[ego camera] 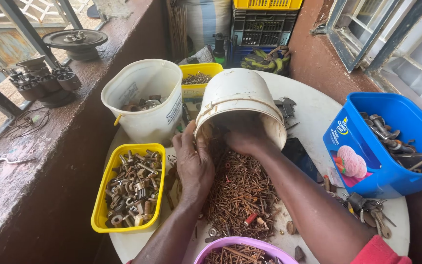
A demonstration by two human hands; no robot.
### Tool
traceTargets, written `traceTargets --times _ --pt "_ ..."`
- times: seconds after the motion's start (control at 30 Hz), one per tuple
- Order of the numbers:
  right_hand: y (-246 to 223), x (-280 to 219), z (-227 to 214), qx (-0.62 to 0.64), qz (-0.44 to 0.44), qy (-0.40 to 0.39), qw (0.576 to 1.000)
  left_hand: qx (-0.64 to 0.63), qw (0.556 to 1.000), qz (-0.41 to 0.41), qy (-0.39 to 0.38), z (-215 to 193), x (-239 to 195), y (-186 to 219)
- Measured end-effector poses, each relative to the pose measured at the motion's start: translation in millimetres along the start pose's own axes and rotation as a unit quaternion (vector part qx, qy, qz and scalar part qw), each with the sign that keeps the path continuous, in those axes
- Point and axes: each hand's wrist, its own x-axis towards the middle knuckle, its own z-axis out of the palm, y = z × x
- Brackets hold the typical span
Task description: Sorting through a pile of nails, screws, and other small metal hardware on a table and placing them into containers.
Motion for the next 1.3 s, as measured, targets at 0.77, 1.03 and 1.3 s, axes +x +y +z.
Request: traceTargets --times 0.77,1.03,1.3 --pt "20 -76 39 0.109 -0.172 0.008 0.979 0.025 0.999 0.021 0.000 13 9 -46" --pt "11 -96 73 0.029 -0.248 0.075 0.965 0.036 0.998 -0.011 -0.042 3 14 -28" --pt "-4 -103 57 0.233 -0.365 0.137 0.891 0.026 0.998 -0.043 -0.042 0 16 -22"
